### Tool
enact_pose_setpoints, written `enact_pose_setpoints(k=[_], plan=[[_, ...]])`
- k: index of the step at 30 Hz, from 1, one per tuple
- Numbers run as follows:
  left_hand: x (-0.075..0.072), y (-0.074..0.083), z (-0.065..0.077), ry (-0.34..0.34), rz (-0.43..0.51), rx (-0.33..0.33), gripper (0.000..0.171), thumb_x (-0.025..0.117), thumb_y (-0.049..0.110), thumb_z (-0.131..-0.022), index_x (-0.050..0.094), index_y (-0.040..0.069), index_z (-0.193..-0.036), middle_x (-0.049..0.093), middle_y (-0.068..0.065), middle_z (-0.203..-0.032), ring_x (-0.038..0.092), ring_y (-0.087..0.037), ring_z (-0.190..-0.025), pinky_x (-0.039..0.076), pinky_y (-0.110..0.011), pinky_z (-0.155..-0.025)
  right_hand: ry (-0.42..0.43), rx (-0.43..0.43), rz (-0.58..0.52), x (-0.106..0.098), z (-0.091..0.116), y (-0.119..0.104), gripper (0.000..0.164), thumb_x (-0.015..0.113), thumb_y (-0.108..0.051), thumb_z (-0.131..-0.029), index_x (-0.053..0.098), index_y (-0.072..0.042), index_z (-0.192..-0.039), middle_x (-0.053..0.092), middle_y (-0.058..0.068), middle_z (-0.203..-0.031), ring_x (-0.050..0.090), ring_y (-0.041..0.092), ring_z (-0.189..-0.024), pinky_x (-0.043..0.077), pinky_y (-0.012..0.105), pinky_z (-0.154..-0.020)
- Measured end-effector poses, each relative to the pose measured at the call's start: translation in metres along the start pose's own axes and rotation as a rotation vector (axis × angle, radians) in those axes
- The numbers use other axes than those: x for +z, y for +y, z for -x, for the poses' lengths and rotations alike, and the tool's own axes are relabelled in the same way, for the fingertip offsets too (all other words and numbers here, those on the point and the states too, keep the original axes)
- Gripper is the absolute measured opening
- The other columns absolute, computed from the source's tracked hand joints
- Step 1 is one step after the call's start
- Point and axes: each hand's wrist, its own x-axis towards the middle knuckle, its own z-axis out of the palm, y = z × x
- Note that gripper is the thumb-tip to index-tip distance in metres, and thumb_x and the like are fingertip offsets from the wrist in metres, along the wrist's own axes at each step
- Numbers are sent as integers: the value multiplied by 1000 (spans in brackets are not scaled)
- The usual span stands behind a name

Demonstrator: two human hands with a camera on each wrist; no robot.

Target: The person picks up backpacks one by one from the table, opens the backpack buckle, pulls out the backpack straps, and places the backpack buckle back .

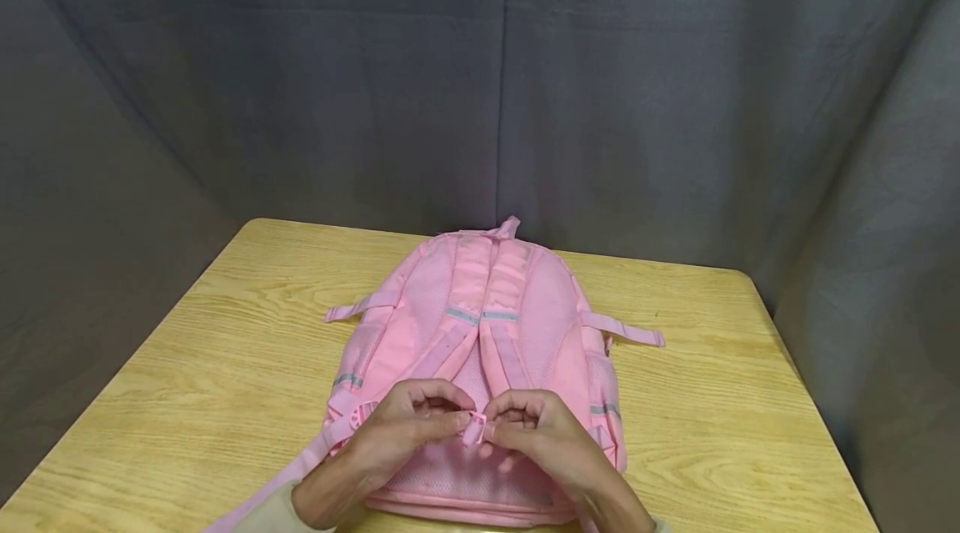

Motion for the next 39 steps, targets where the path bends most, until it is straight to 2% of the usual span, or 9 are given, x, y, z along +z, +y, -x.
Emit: enact_pose_setpoints(k=[6, 12, 18, 26, 30, 36, 39], plan=[[1, 2, 0, -18, 29, 1, 33, 69, -2, -88, 56, -23, -110, 72, 1, -88, 66, -5, -78, 56, -20, -70, -16, -38, 1, 1, 0, -1, 9, 58, -1, -96, 62, 5, -102, 72, 1, -85, 68, 7, -76, 57, 21, -61], [0, 3, 0, -33, 12, 33, 31, 68, -2, -89, 57, -23, -109, 72, 3, -87, 66, -5, -76, 56, -21, -68, 5, -24, -52, 4, 0, -3, 8, 59, -1, -97, 66, -2, -100, 71, 0, -87, 68, 6, -78, 58, 21, -66], [0, 4, -1, -18, -14, 33, 30, 69, -2, -88, 59, -21, -109, 72, 1, -88, 66, -6, -78, 56, -22, -70, 34, -6, -84, 5, 0, -4, 8, 59, -1, -96, 65, -2, -100, 71, 0, -85, 69, 7, -78, 59, 22, -68], [0, 4, -1, -15, -36, 41, 26, 68, -2, -89, 61, -20, -107, 72, 1, -87, 66, -7, -79, 56, -22, -72, 55, 12, -130, 8, 1, -1, 11, 58, -1, -96, 67, -8, -99, 72, -2, -86, 69, 6, -78, 58, 20, -69], [-1, 4, 1, -17, -59, 45, 27, 70, 1, -89, 62, -18, -106, 71, -1, -89, 65, -6, -78, 55, -21, -70, 68, 24, -95, 9, 1, -1, 8, 60, -2, -96, 67, -6, -99, 72, 0, -86, 70, 8, -78, 59, 22, -68], [-4, 3, 1, -62, -61, 91, 27, 68, 2, -91, 61, -19, -106, 71, 0, -89, 66, -6, -79, 54, -19, -69, 93, 48, -26, 9, 0, -4, 6, 63, -5, -95, 65, -1, -99, 72, 4, -84, 70, 10, -76, 58, 24, -64], [-5, 3, 0, -73, -54, 89, 28, 69, 2, -91, 60, -20, -106, 72, 1, -88, 67, -6, -79, 54, -19, -69, 114, 45, -3, 9, 0, -4, 7, 64, -6, -94, 65, -1, -99, 71, 3, -84, 67, 9, -75, 57, 22, -63]])
